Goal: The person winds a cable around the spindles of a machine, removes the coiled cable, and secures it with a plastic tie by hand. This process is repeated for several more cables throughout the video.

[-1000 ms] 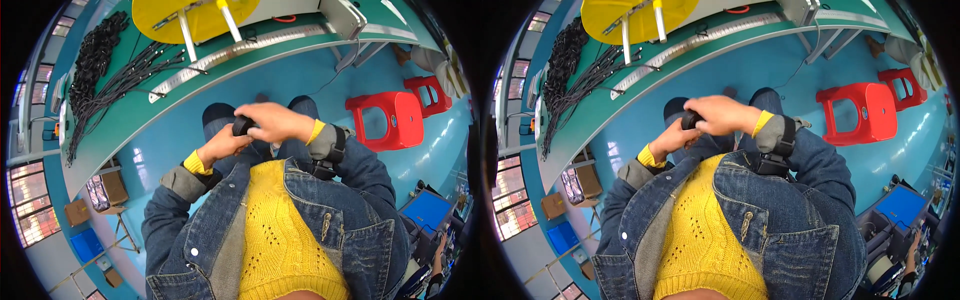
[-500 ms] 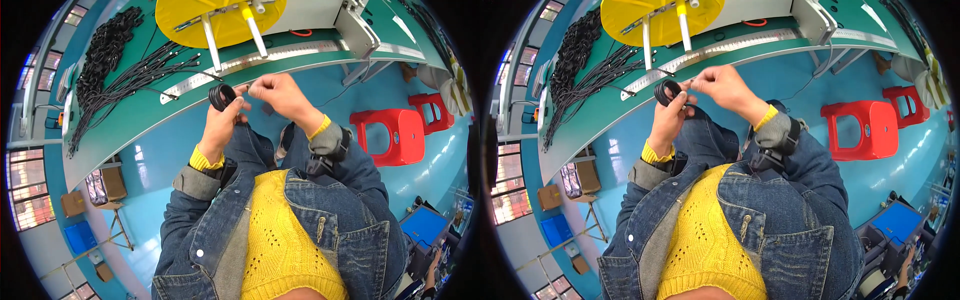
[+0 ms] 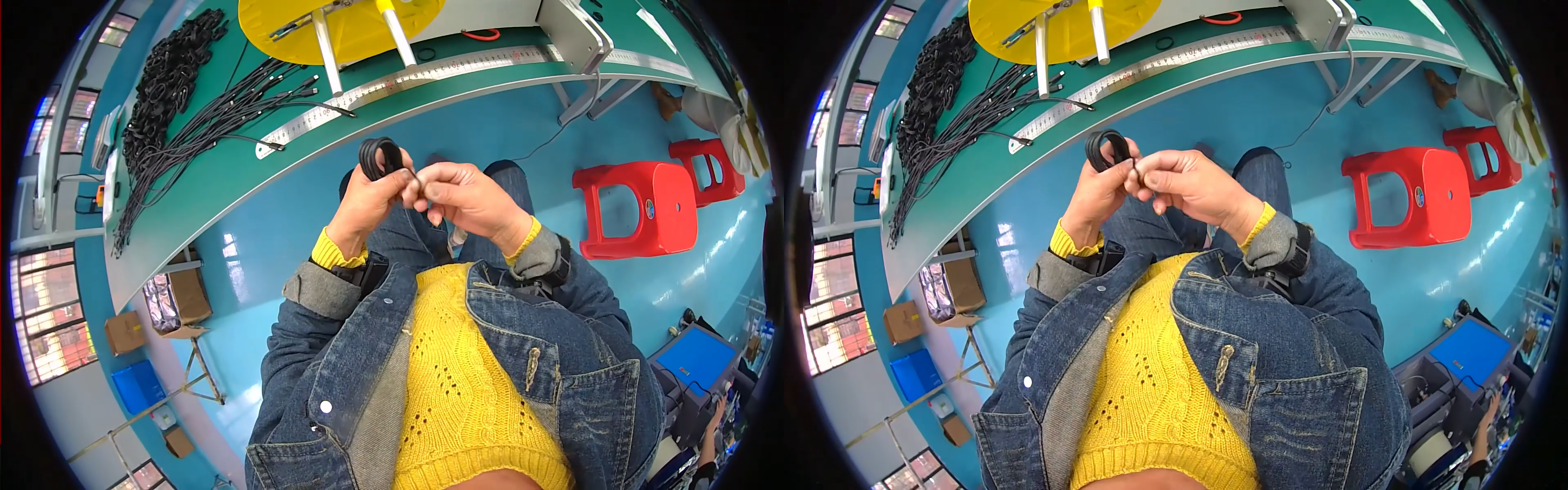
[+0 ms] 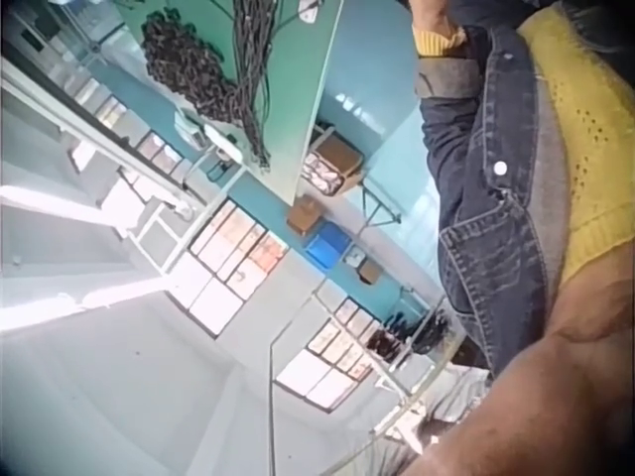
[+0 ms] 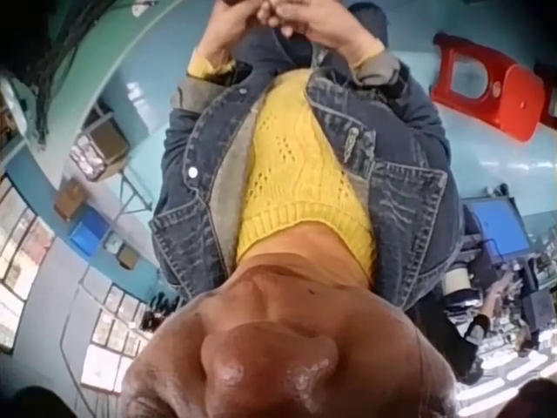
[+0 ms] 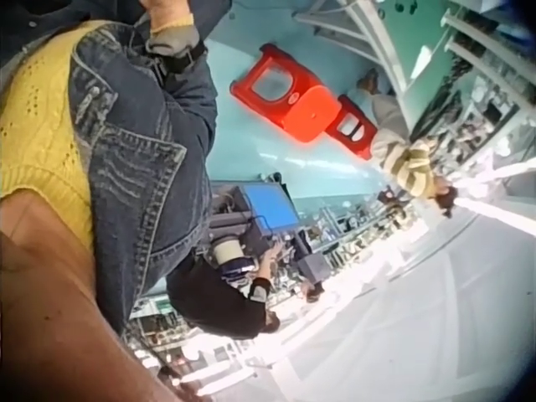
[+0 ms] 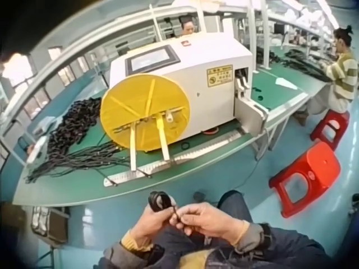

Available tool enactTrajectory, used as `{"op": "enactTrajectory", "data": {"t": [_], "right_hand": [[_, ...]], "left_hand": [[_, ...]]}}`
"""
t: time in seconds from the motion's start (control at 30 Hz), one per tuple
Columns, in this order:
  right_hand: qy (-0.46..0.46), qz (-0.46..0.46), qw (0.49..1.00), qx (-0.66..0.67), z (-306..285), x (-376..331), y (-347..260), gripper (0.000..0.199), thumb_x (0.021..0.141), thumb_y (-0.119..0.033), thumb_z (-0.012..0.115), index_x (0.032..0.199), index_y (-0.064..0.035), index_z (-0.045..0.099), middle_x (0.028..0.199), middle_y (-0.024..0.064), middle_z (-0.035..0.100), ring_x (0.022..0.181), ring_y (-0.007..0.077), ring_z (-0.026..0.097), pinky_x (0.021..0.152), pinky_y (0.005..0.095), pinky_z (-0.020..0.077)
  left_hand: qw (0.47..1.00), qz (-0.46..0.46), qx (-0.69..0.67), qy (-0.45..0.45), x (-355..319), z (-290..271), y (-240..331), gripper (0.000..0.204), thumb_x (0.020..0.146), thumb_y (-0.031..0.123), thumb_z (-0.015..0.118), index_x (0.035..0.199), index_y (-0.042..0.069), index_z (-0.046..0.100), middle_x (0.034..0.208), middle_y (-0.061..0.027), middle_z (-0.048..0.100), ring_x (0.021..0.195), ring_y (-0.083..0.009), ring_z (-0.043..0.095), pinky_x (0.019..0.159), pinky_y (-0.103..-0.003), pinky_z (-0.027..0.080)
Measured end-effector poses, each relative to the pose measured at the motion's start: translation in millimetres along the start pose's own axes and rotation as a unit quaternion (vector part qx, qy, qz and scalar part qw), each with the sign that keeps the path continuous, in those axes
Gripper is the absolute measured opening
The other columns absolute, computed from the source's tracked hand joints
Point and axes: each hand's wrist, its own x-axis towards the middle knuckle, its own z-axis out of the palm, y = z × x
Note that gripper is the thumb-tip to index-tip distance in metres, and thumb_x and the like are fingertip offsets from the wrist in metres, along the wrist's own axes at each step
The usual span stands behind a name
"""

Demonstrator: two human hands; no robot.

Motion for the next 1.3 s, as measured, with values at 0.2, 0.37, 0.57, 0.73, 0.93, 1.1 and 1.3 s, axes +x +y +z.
{"op": "enactTrajectory", "data": {"t": [0.2,0.37,0.57,0.73,0.93,1.1,1.3], "right_hand": [[0.046,0.018,0.926,-0.374,-3.0,0.1,-45.4,0.027,0.084,-0.008,0.056,0.112,-0.0053,0.059,0.073,0.0029,0.061,0.053,0.0049,0.051,0.047,0.02,0.0431],[0.001,-0.038,0.824,-0.565,4.9,7.1,-67.7,0.043,0.074,-0.008,0.066,0.116,-0.0114,0.057,0.073,0.0021,0.06,0.057,0.006,0.053,0.047,0.0223,0.0418],[-0.084,-0.209,0.579,-0.784,11.8,14.8,-63.0,0.052,0.066,-0.012,0.073,0.114,-0.0104,0.054,0.073,0.0009,0.056,0.064,0.0094,0.054,0.051,0.0247,0.0416],[-0.047,-0.077,0.733,-0.674,3.0,21.9,-51.2,0.046,0.067,-0.013,0.071,0.107,-0.0052,0.05,0.075,0.0013,0.055,0.065,0.0115,0.054,0.052,0.0262,0.0418],[0.03,0.073,0.987,-0.143,-20.5,4.8,-31.0,0.032,0.075,-0.012,0.063,0.102,-0.0007,0.048,0.074,0.0008,0.056,0.062,0.01,0.053,0.05,0.0263,0.0404],[-0.021,-0.116,0.75,-0.65,4.6,7.8,-47.1,0.02,0.083,-0.016,0.053,0.093,0.001,0.047,0.072,0.0111,0.058,0.059,0.0235,0.054,0.052,0.0343,0.0414],[0.0,-0.041,0.693,-0.72,-6.1,9.0,-39.6,0.031,0.088,-0.025,0.048,0.086,0.0055,0.046,0.075,0.0253,0.058,0.073,0.0427,0.055,0.065,0.0469,0.0429]], "left_hand": [[0.987,-0.107,0.117,-0.018,-5.9,9.2,10.6,0.013,0.08,0.009,0.06,0.09,0.003,0.053,0.071,-0.0005,0.054,0.061,-0.009,0.052,0.051,-0.021,0.042],[0.958,-0.095,0.267,-0.031,-8.5,20.5,10.2,0.016,0.079,0.012,0.063,0.087,0.002,0.054,0.067,0.0008,0.053,0.06,-0.0075,0.048,0.051,-0.025,0.04],[0.915,-0.108,0.386,-0.034,-0.1,28.7,11.3,0.02,0.077,0.015,0.065,0.086,0.0,0.054,0.066,0.0009,0.053,0.058,-0.0069,0.043,0.051,-0.028,0.038],[0.949,-0.057,0.305,-0.062,0.6,23.6,10.7,0.018,0.076,0.012,0.065,0.086,0.002,0.054,0.062,0.0013,0.048,0.049,-0.0054,0.042,0.042,-0.021,0.032],[0.964,-0.228,-0.094,-0.101,-10.5,14.2,18.5,0.02,0.077,0.011,0.063,0.091,-0.001,0.055,0.063,-0.0046,0.05,0.046,-0.007,0.041,0.039,-0.019,0.031],[0.919,-0.312,-0.113,-0.213,-3.3,2.7,11.0,0.024,0.08,0.013,0.06,0.097,-0.002,0.053,0.071,-0.0092,0.054,0.047,-0.0065,0.038,0.039,-0.019,0.031],[0.965,-0.183,-0.16,-0.098,-14.9,10.1,14.0,0.037,0.085,0.016,0.056,0.114,-0.004,0.044,0.093,-0.0136,0.059,0.067,-0.0142,0.058,0.051,-0.02,0.047]]}}
